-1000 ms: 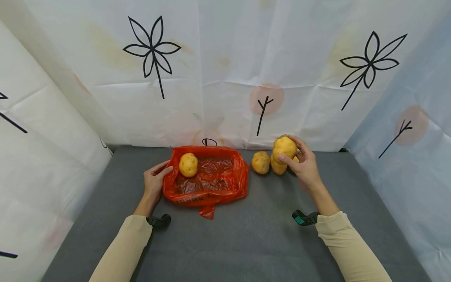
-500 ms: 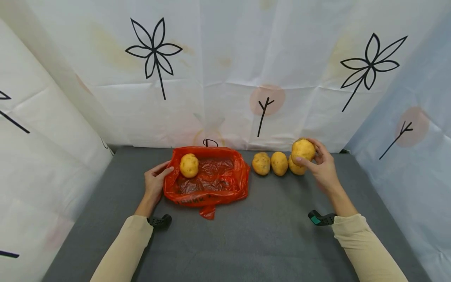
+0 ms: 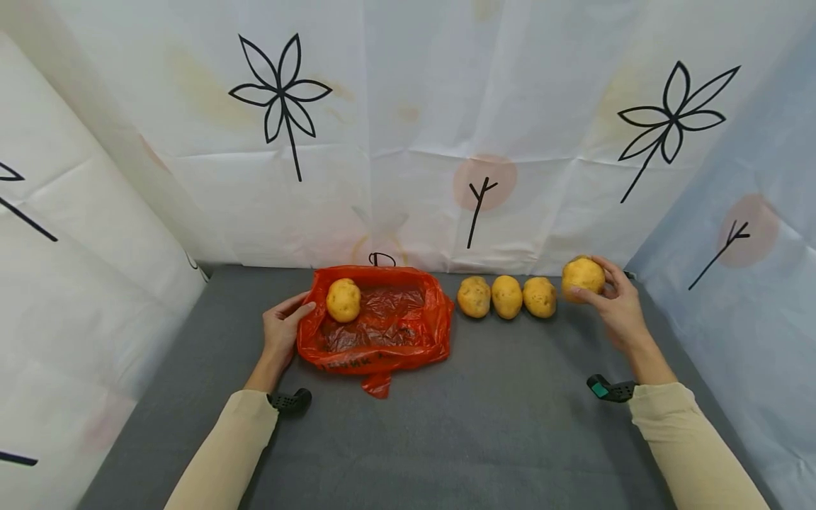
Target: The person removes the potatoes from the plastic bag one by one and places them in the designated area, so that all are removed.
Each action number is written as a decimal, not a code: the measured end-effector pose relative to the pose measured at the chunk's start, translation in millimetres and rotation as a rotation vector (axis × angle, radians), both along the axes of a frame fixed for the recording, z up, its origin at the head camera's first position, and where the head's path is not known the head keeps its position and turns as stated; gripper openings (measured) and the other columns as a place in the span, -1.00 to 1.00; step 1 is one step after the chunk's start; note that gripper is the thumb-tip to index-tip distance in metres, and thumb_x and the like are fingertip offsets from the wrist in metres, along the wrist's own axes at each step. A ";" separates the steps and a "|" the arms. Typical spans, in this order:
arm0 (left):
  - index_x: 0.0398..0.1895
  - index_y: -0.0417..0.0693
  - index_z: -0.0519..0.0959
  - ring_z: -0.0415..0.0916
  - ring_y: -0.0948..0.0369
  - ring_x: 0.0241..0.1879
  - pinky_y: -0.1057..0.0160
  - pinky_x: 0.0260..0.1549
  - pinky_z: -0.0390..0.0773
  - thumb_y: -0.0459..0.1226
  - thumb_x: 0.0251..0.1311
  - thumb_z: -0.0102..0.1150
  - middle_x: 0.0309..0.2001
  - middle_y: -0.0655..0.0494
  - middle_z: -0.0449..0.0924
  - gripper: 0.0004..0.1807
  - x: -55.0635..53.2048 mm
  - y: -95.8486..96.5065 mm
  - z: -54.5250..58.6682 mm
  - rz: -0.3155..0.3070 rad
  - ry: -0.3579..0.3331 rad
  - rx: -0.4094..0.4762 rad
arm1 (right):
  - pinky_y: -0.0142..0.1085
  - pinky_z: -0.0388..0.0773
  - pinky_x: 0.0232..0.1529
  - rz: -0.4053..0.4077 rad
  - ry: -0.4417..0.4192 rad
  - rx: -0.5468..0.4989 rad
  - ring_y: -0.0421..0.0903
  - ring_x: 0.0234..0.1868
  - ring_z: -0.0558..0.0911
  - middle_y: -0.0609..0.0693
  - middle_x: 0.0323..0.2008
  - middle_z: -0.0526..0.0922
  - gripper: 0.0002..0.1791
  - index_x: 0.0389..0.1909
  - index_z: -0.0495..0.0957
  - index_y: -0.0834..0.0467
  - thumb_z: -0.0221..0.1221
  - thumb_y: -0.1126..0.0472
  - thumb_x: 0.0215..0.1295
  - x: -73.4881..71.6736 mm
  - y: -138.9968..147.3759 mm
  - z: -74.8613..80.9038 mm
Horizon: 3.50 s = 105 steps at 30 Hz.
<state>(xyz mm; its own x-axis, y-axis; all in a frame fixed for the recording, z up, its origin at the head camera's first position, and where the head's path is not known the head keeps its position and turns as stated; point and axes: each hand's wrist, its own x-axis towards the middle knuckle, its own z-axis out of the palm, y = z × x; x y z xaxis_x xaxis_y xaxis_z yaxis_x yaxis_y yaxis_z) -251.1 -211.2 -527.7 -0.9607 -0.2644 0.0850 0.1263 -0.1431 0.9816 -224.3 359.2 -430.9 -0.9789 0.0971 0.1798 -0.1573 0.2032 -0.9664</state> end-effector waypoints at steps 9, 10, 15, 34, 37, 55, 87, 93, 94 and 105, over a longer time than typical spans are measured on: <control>0.15 -0.36 0.62 0.67 0.30 -0.12 0.40 -0.15 0.66 -0.29 0.27 0.40 -0.06 0.12 0.74 -0.55 1.1 -0.3 2.2 -0.005 -0.016 -0.029 | -0.55 0.50 -0.09 -0.066 -0.180 0.143 0.16 0.30 0.29 0.30 0.43 0.11 -0.12 0.63 0.01 -0.05 0.26 0.11 0.44 -10.0 26.7 -22.4; 0.16 -0.36 0.62 0.67 0.30 -0.12 0.40 -0.14 0.66 -0.29 0.27 0.39 -0.05 0.09 0.74 -0.55 1.3 -0.4 2.4 -0.006 -0.016 -0.030 | -0.51 0.49 -0.08 -0.066 -0.204 0.156 0.18 0.32 0.27 0.36 0.47 0.05 -0.12 0.64 -0.01 -0.06 0.25 0.08 0.44 -11.0 28.1 -24.8; 0.15 -0.35 0.63 0.67 0.30 -0.12 0.40 -0.15 0.66 -0.29 0.27 0.39 -0.04 0.08 0.74 -0.56 1.7 -0.6 2.2 -0.007 -0.013 -0.036 | -0.37 0.52 -0.07 -0.032 -0.275 0.190 -0.08 0.15 0.39 0.44 0.49 0.03 -0.10 0.64 -0.02 -0.01 0.26 0.08 0.44 -16.5 31.8 -34.6; 0.16 -0.38 0.61 0.68 0.29 -0.13 0.39 -0.15 0.67 -0.32 0.27 0.38 -0.07 0.12 0.75 -0.56 1.7 -0.4 2.3 -0.006 -0.010 -0.028 | -0.11 0.51 0.08 0.077 -0.381 0.253 0.39 0.43 0.17 0.49 0.51 -0.05 -0.02 0.64 -0.21 0.16 0.23 0.06 0.47 -27.6 30.9 -41.3; 0.15 -0.37 0.62 0.67 0.29 -0.13 0.38 -0.14 0.67 -0.31 0.27 0.38 -0.06 0.10 0.74 -0.57 1.8 -0.5 2.9 -0.008 -0.015 -0.020 | -0.05 0.49 0.11 0.081 -0.388 0.266 0.40 0.44 0.15 0.50 0.51 -0.05 -0.03 0.64 -0.22 0.16 0.21 0.06 0.48 -29.0 31.0 -41.4; 0.16 -0.39 0.61 0.68 0.29 -0.14 0.38 -0.16 0.67 -0.32 0.27 0.39 -0.11 0.19 0.75 -0.55 0.6 -1.0 1.2 -0.006 -0.008 -0.023 | -0.12 0.55 0.15 0.077 -0.402 0.273 0.43 0.48 0.07 0.49 0.53 -0.18 0.01 0.64 -0.21 0.16 0.23 -0.01 0.45 -26.8 28.7 -34.4; 0.17 -0.33 0.63 0.67 0.31 -0.14 0.39 -0.15 0.66 -0.28 0.29 0.38 -0.03 0.08 0.72 -0.56 3.7 -1.6 5.6 -0.012 -0.042 -0.053 | 0.44 0.28 0.18 0.035 -0.160 0.437 0.52 0.39 0.17 0.47 0.46 0.13 -0.11 0.61 0.01 0.17 0.23 -0.02 0.45 7.0 0.2 5.9; 0.17 -0.34 0.62 0.67 0.31 -0.14 0.39 -0.16 0.67 -0.29 0.28 0.38 -0.04 0.11 0.73 -0.56 3.3 -0.7 5.3 -0.010 -0.037 -0.045 | 0.44 0.30 0.16 0.074 -0.108 0.462 0.50 0.38 0.20 0.46 0.43 0.20 -0.15 0.60 0.06 0.15 0.25 0.04 0.45 7.9 -18.8 13.9; 0.17 -0.34 0.62 0.67 0.31 -0.14 0.39 -0.16 0.67 -0.29 0.28 0.38 -0.04 0.12 0.73 -0.56 3.2 -0.6 5.1 -0.010 -0.036 -0.042 | 0.43 0.30 0.17 0.081 -0.106 0.459 0.50 0.38 0.20 0.45 0.43 0.19 -0.15 0.60 0.06 0.15 0.25 0.05 0.44 7.9 -22.1 15.3; 0.17 -0.34 0.62 0.68 0.30 -0.13 0.39 -0.15 0.67 -0.29 0.27 0.39 -0.05 0.14 0.74 -0.55 3.1 -1.1 4.0 -0.013 -0.031 -0.032 | 0.37 0.35 0.19 0.177 -0.082 0.434 0.42 0.39 0.24 0.38 0.44 0.24 -0.17 0.59 0.12 0.10 0.28 0.07 0.43 5.0 -56.7 19.3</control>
